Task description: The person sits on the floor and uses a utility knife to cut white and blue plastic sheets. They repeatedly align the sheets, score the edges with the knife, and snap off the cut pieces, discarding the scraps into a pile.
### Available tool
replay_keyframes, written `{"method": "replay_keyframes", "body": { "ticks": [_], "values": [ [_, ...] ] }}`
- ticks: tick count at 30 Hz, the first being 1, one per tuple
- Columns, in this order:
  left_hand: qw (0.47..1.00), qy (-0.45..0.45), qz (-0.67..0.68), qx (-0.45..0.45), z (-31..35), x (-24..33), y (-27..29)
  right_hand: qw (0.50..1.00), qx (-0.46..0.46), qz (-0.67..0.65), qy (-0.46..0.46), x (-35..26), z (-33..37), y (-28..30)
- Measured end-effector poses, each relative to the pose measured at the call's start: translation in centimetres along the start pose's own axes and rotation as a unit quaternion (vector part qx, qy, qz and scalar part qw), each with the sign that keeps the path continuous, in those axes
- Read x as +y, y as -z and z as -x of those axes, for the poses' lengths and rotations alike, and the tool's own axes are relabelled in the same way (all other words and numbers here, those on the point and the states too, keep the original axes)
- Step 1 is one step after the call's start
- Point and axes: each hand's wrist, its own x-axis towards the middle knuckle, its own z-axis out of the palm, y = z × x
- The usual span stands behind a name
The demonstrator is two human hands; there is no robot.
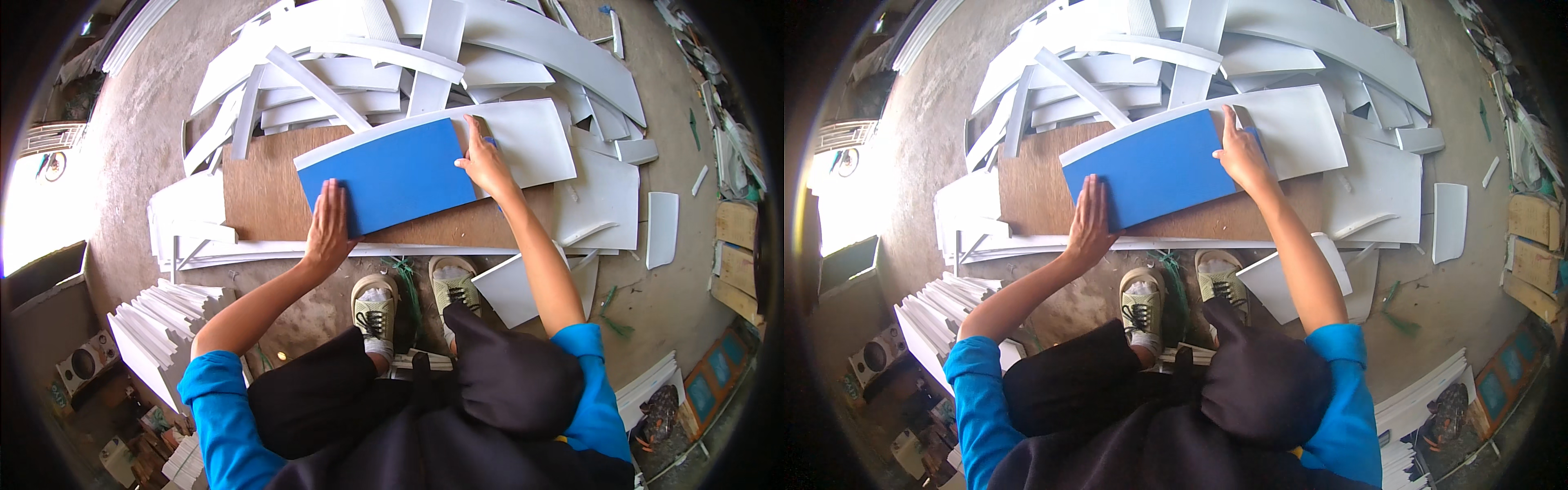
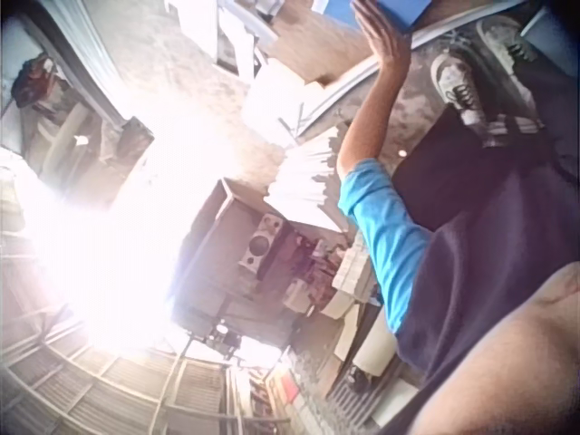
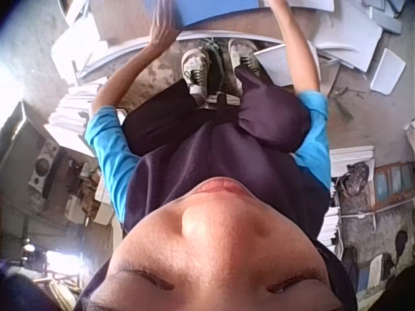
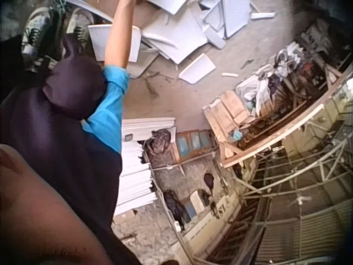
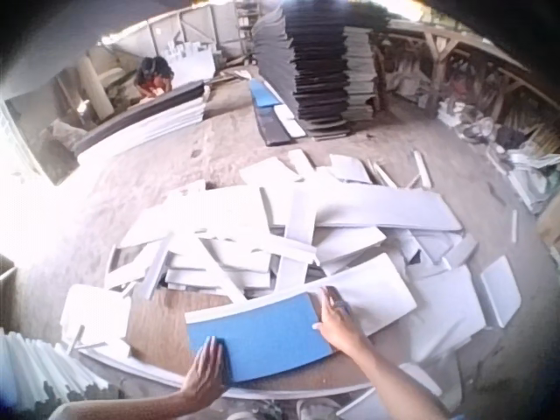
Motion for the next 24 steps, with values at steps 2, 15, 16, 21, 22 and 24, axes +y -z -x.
{"method": "replay_keyframes", "body": {
  "ticks": [2, 15, 16, 21, 22, 24],
  "values": [
    [0.998, -0.046, 0.015, 0.044, -1.7, 1.3, -0.8, 0.999, 0.03, 0.005, 0.038, 1.2, -0.1, -0.6],
    [0.984, 0.029, 0.101, 0.146, -11.1, 12.7, -1.2, 0.999, -0.028, -0.012, 0.018, 0.8, -0.6, 0.3],
    [0.982, 0.028, 0.104, 0.155, -11.1, 12.6, -1.2, 0.999, -0.029, -0.008, 0.011, 0.6, -0.7, 0.6],
    [0.981, -0.033, 0.086, 0.171, -9.4, 10.8, -1.5, 1.0, 0.0, -0.015, 0.006, 1.5, -1.2, 0.0],
    [0.982, -0.048, 0.061, 0.17, -8.1, 9.4, -1.9, 1.0, -0.003, -0.028, -0.002, 1.3, -1.2, 0.0],
    [0.985, -0.045, 0.041, 0.161, -5.1, 6.4, -2.3, 0.999, -0.006, -0.041, -0.015, 1.1, -1.3, -0.3]
  ]
}}
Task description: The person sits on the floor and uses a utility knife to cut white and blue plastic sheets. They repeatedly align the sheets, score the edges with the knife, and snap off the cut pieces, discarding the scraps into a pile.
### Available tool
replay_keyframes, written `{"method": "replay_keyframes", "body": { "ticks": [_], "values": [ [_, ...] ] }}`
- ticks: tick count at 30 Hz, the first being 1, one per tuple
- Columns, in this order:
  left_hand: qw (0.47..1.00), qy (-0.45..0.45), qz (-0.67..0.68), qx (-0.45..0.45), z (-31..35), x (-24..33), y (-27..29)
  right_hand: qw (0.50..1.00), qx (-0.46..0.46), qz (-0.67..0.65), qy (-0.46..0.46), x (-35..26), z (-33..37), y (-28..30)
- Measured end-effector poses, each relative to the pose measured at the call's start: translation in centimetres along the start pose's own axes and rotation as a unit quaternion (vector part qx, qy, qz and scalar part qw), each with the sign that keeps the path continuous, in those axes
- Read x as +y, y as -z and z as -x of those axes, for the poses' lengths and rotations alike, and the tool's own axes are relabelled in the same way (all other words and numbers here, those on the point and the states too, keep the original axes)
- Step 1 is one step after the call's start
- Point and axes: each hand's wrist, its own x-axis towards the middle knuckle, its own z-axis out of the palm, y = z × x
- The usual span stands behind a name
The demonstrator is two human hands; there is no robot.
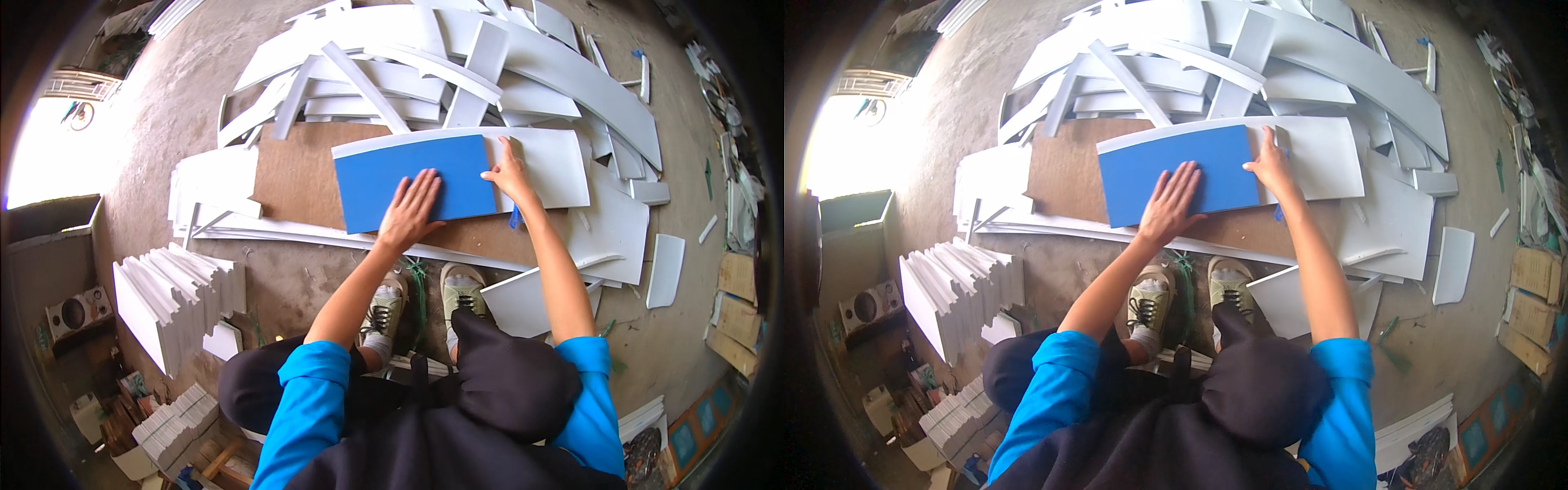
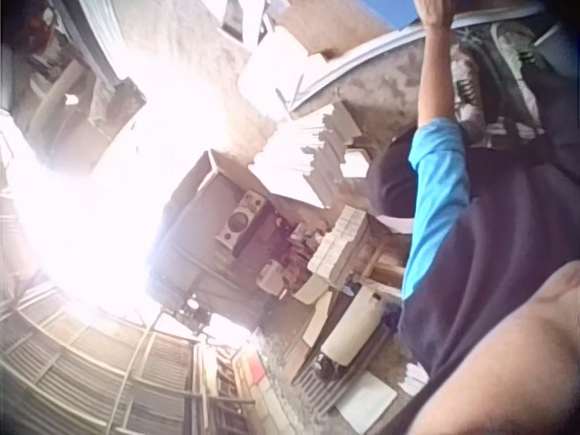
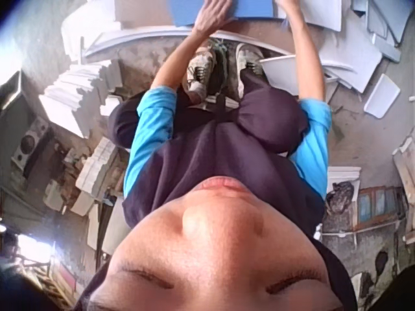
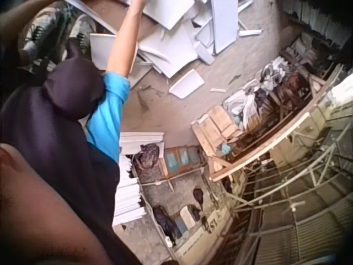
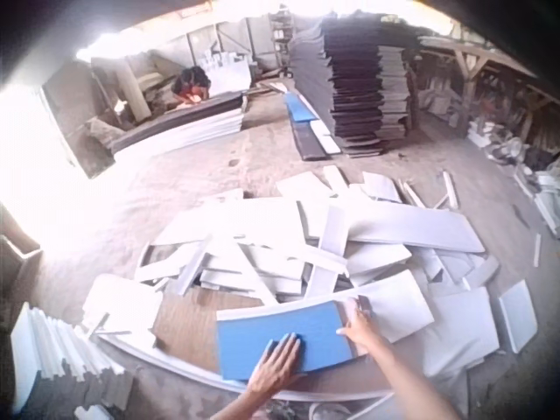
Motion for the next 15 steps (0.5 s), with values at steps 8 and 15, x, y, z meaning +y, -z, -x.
{"method": "replay_keyframes", "body": {
  "ticks": [8, 15],
  "values": [
    [0.984, 0.166, 0.038, 0.059, 8.5, -4.7, 1.2, 1.0, 0.026, -0.007, -0.007, 0.3, -0.4, -0.5],
    [0.964, 0.19, 0.128, 0.138, 7.8, -4.1, 2.2, 0.997, 0.052, 0.053, -0.008, 2.0, -1.3, -0.9]
  ]
}}
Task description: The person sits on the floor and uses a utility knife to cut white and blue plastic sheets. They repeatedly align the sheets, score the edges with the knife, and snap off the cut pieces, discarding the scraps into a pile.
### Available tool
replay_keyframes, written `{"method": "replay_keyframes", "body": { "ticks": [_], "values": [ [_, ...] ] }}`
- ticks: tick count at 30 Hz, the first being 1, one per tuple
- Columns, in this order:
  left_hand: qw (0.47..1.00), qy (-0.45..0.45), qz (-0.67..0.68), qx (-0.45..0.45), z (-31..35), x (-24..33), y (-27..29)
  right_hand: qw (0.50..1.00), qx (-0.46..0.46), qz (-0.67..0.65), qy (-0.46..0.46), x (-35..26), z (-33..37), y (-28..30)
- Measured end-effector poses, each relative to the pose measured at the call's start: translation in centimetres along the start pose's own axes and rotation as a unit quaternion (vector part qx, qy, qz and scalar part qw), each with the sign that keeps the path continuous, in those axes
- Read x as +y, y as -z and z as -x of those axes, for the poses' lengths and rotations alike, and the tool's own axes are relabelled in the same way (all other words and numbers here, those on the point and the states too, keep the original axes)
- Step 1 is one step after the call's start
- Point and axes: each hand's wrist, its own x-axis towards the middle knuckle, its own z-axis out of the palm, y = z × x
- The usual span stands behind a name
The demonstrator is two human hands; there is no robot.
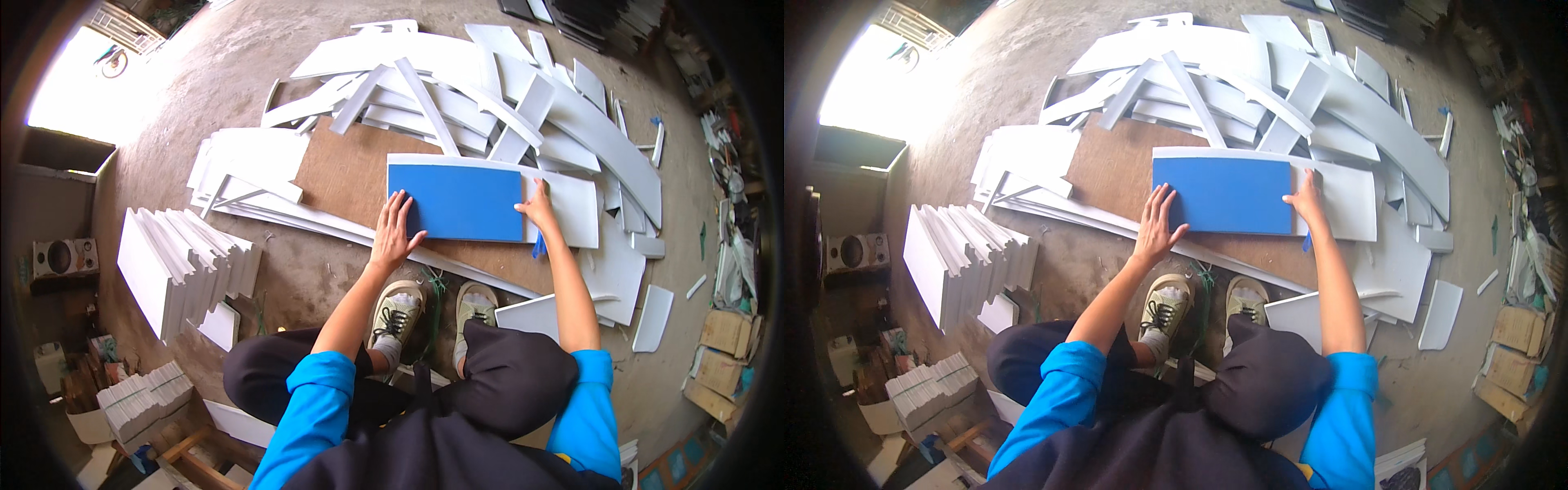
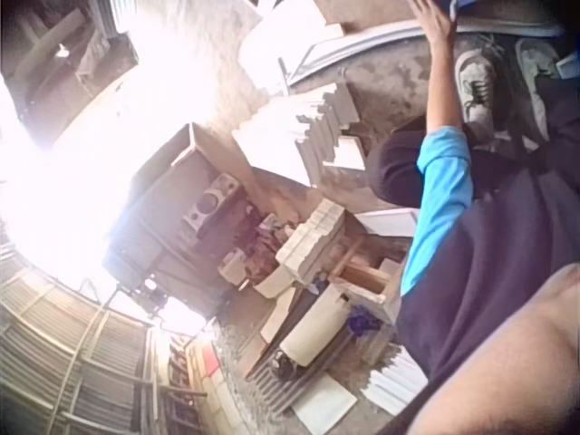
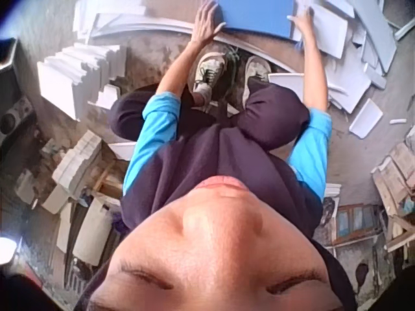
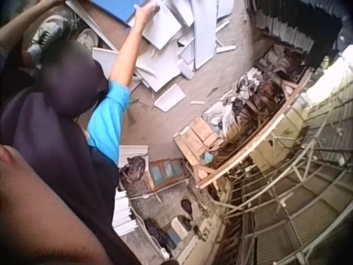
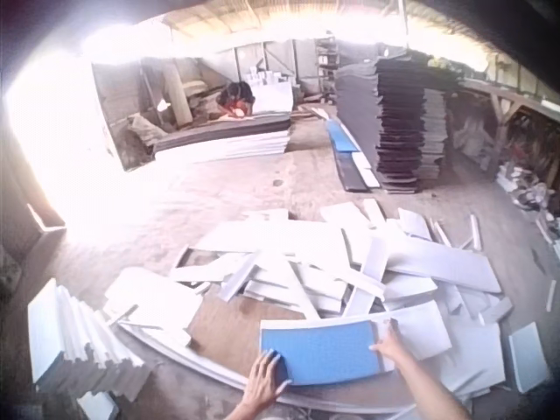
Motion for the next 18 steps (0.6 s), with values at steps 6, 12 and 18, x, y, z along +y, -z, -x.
{"method": "replay_keyframes", "body": {
  "ticks": [6, 12, 18],
  "values": [
    [0.939, 0.314, 0.008, 0.139, -2.8, 0.7, -2.3, 0.999, -0.022, 0.038, -0.023, -0.1, 0.6, 0.1],
    [0.898, 0.419, 0.069, 0.12, -4.0, -1.7, -2.4, 0.998, -0.043, 0.032, -0.029, -0.7, 0.4, 0.2],
    [0.892, 0.375, 0.189, 0.165, -4.1, -1.3, -2.4, 0.999, -0.014, 0.04, 0.001, 1.0, 0.6, -0.5]
  ]
}}
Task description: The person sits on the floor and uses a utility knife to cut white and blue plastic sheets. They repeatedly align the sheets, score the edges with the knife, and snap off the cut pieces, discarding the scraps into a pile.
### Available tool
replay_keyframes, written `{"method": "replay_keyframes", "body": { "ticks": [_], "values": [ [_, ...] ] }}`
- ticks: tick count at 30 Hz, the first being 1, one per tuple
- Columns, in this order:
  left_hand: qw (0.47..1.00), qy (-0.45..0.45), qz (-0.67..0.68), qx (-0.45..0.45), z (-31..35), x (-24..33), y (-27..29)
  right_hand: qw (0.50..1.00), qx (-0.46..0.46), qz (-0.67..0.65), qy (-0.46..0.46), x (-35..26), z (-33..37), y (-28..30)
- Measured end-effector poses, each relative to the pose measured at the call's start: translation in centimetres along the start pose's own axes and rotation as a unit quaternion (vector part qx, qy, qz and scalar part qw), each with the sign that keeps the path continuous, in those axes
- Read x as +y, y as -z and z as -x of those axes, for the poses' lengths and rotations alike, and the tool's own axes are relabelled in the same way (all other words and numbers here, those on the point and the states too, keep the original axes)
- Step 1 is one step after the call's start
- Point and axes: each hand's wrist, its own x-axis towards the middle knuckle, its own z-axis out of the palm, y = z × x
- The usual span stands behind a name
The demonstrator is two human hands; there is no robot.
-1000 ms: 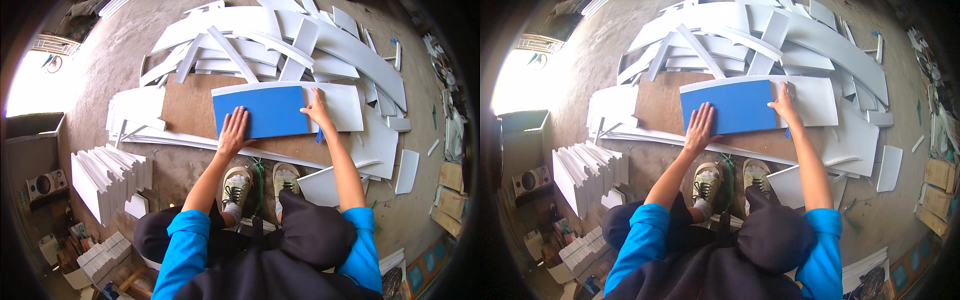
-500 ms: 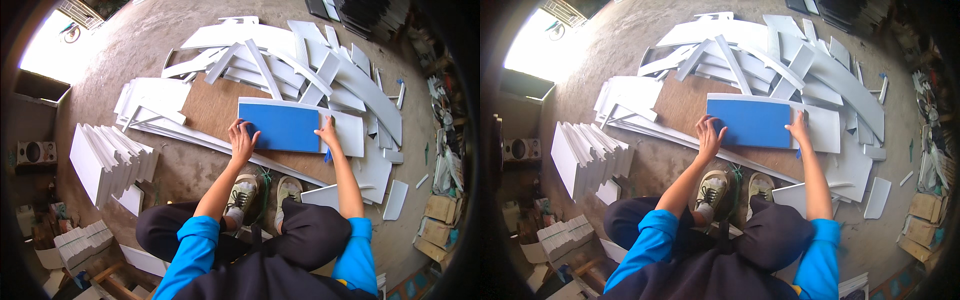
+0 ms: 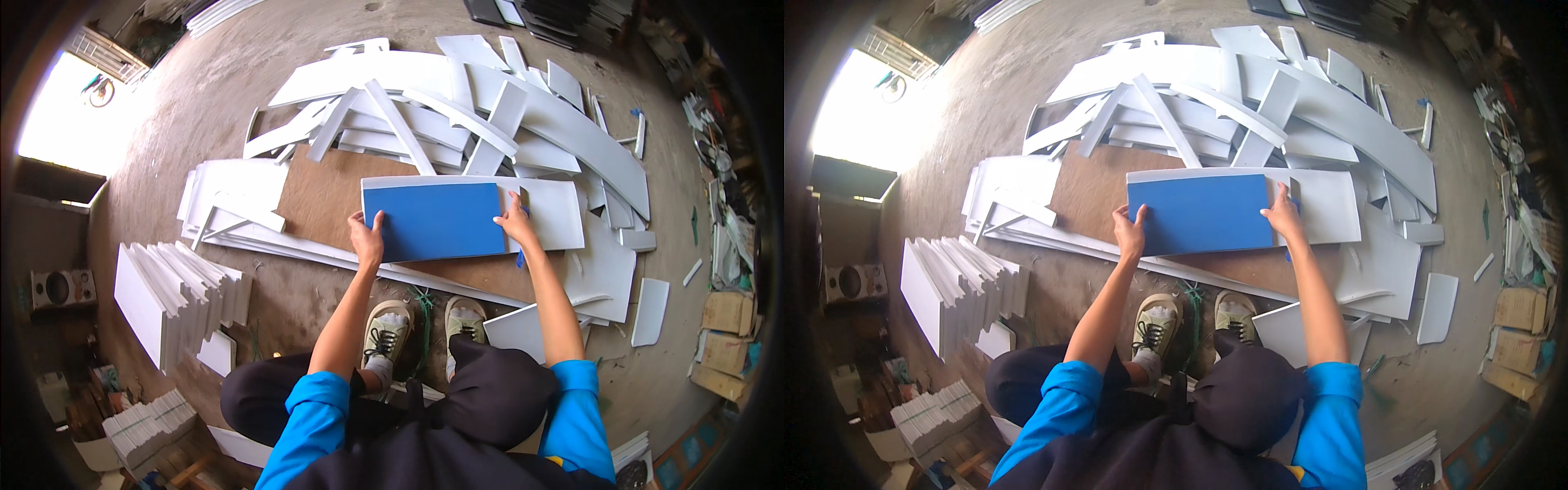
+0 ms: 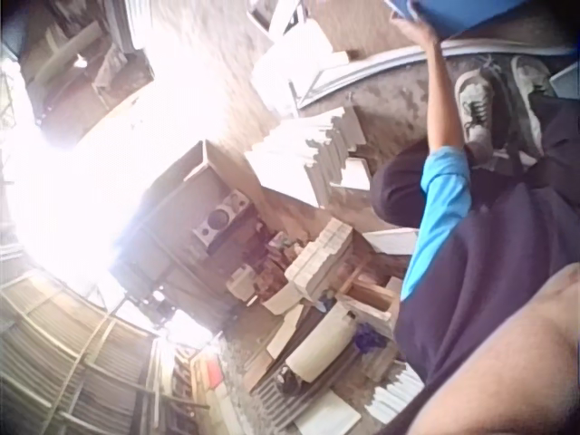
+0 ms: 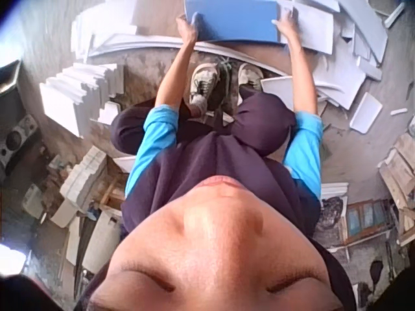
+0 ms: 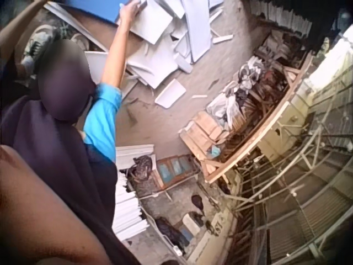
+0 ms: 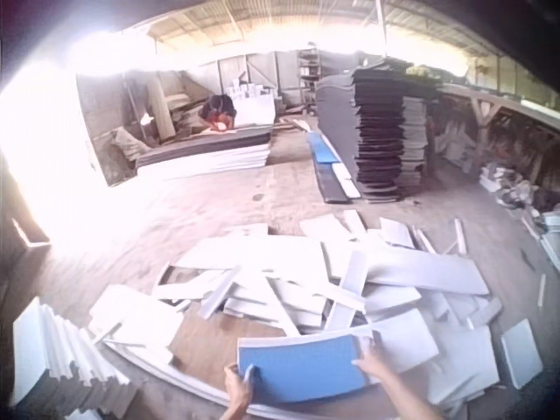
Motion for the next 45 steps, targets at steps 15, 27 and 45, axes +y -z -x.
{"method": "replay_keyframes", "body": {
  "ticks": [15, 27, 45],
  "values": [
    [0.898, -0.371, -0.193, -0.136, 3.7, 7.9, -6.7, 0.991, 0.03, -0.099, 0.086, -4.3, 5.5, 0.5],
    [0.889, -0.38, -0.232, -0.11, 2.7, 8.9, -14.2, 0.991, 0.131, 0.026, 0.017, -2.6, 8.9, 2.1],
    [0.893, -0.374, -0.241, -0.072, 3.2, 8.6, -14.7, 0.815, -0.118, -0.538, -0.178, -2.2, 8.9, 4.0]
  ]
}}
